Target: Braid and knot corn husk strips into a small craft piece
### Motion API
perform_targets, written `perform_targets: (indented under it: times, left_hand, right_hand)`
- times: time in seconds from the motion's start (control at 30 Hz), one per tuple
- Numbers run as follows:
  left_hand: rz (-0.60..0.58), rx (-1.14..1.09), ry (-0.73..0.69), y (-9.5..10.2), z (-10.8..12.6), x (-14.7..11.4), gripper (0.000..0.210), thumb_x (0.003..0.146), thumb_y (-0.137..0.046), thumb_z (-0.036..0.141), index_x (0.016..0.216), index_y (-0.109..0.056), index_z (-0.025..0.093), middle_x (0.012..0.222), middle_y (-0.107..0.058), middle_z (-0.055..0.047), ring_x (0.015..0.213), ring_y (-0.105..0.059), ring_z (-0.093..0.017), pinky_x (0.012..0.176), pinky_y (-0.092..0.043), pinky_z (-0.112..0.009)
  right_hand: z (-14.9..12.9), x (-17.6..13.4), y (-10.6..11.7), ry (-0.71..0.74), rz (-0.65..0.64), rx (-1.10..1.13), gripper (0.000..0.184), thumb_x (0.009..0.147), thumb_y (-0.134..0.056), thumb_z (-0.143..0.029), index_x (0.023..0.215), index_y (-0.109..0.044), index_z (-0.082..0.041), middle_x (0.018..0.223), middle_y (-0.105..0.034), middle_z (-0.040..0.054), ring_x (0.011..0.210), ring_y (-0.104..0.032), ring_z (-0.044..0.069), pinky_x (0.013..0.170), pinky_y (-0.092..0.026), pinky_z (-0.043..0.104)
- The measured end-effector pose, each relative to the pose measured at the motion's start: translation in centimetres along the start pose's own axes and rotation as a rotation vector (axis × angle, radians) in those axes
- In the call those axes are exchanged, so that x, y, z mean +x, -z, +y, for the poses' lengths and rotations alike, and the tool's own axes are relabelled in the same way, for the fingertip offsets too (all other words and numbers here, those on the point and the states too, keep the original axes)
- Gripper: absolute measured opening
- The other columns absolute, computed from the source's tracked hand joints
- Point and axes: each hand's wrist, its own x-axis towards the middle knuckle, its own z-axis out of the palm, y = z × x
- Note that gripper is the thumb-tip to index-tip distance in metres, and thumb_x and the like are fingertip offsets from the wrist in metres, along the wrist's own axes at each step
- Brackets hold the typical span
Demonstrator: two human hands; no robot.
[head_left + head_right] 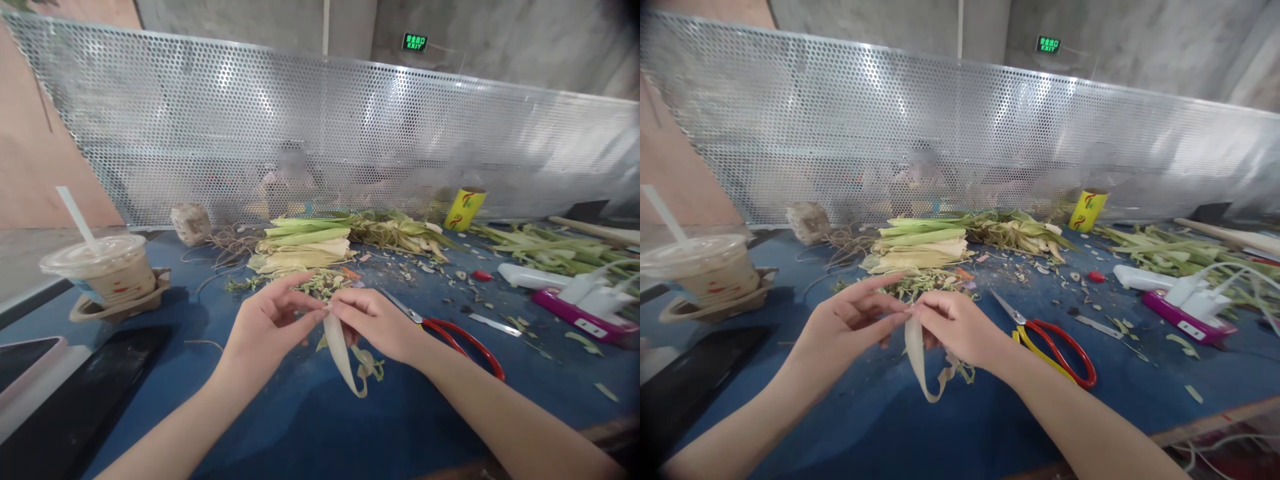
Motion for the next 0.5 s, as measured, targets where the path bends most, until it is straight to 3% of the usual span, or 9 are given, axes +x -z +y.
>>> perform_targets:
  times: [0.07, 0.13, 0.2, 0.27, 0.33, 0.37, 0.43, 0.47, 0.5]
  left_hand:
    - [0.066, 0.118, -0.174, -0.4, -0.5, -0.2, 0.076, 0.064, -0.069, 0.038, 0.129, -0.035, 0.021, 0.108, -0.060, -0.011, 0.098, -0.057, -0.024, 0.077, -0.051, -0.038]
    - [0.151, 0.380, -0.393, -1.1, -1.1, -0.6, 0.103, 0.053, -0.073, 0.051, 0.137, -0.018, 0.025, 0.136, -0.035, -0.015, 0.126, -0.031, -0.032, 0.095, -0.037, -0.050]
    - [0.187, 0.656, -0.558, -1.8, -1.3, -0.9, 0.125, 0.041, -0.072, 0.063, 0.140, -0.007, 0.022, 0.144, -0.017, -0.018, 0.131, -0.014, -0.038, 0.100, -0.024, -0.057]
    - [0.192, 0.828, -0.680, -2.0, -1.0, -0.9, 0.133, 0.036, -0.069, 0.069, 0.140, -0.005, 0.017, 0.143, -0.016, -0.022, 0.131, -0.011, -0.041, 0.102, -0.016, -0.059]
    - [0.208, 0.898, -0.725, -1.3, -0.1, -0.5, 0.134, 0.033, -0.066, 0.073, 0.140, -0.009, 0.015, 0.143, -0.018, -0.022, 0.131, -0.011, -0.043, 0.103, -0.010, -0.059]
    - [0.251, 0.899, -0.666, -0.8, 0.4, -0.2, 0.135, 0.034, -0.063, 0.075, 0.140, -0.008, 0.013, 0.143, -0.017, -0.022, 0.130, -0.013, -0.044, 0.103, -0.010, -0.059]
    - [0.452, 0.840, -0.548, 0.3, 1.7, 0.1, 0.126, 0.045, -0.061, 0.073, 0.140, -0.007, 0.011, 0.144, -0.018, -0.020, 0.130, -0.011, -0.043, 0.104, -0.010, -0.056]
    - [0.525, 0.800, -0.580, 0.5, 2.2, 0.1, 0.125, 0.045, -0.060, 0.074, 0.140, -0.006, 0.013, 0.145, -0.017, -0.016, 0.131, -0.007, -0.043, 0.105, -0.009, -0.054]
    - [0.511, 0.761, -0.649, 0.6, 2.6, 0.1, 0.130, 0.040, -0.061, 0.075, 0.140, -0.005, 0.015, 0.146, -0.012, -0.015, 0.131, -0.006, -0.043, 0.106, -0.011, -0.053]
  right_hand:
    - [0.0, 0.3, 0.0, 0.001, 0.128, -0.264, 0.031, 0.091, -0.030, -0.031, 0.068, -0.045, -0.017, 0.058, -0.053, -0.0015, 0.051, -0.051, 0.008, 0.050, -0.038, 0.019]
    - [-0.1, 0.7, -0.4, -0.005, 0.263, -0.630, 0.030, 0.091, -0.029, -0.028, 0.069, -0.047, -0.017, 0.059, -0.055, 0.0007, 0.052, -0.052, 0.011, 0.049, -0.035, 0.021]
    - [-0.4, 0.9, -1.1, 0.013, 0.294, -0.868, 0.024, 0.087, -0.035, -0.019, 0.070, -0.051, -0.017, 0.062, -0.059, 0.0034, 0.055, -0.054, 0.013, 0.050, -0.033, 0.022]
    - [-1.0, 0.9, -1.6, 0.070, 0.238, -0.913, 0.016, 0.081, -0.042, -0.011, 0.070, -0.054, -0.016, 0.067, -0.062, 0.0056, 0.062, -0.057, 0.015, 0.053, -0.035, 0.024]
    - [-1.6, 0.6, -1.9, 0.140, 0.196, -0.984, 0.013, 0.076, -0.046, -0.008, 0.074, -0.057, -0.015, 0.073, -0.064, 0.0078, 0.070, -0.058, 0.019, 0.058, -0.037, 0.026]
    - [-1.9, 0.4, -1.8, 0.169, 0.206, -1.045, 0.014, 0.075, -0.046, -0.007, 0.076, -0.057, -0.014, 0.073, -0.064, 0.0089, 0.071, -0.058, 0.020, 0.058, -0.037, 0.027]
    - [-2.4, 0.1, -1.6, 0.218, 0.269, -1.201, 0.016, 0.077, -0.043, -0.005, 0.076, -0.057, -0.013, 0.069, -0.062, 0.0092, 0.069, -0.057, 0.021, 0.056, -0.036, 0.028]
    - [-2.6, 0.0, -1.5, 0.227, 0.289, -1.265, 0.017, 0.076, -0.042, -0.004, 0.076, -0.057, -0.013, 0.067, -0.061, 0.0087, 0.067, -0.056, 0.021, 0.053, -0.035, 0.028]
    - [-2.8, 0.0, -1.4, 0.227, 0.292, -1.306, 0.017, 0.075, -0.043, -0.003, 0.075, -0.056, -0.014, 0.065, -0.061, 0.0082, 0.065, -0.056, 0.020, 0.052, -0.034, 0.027]
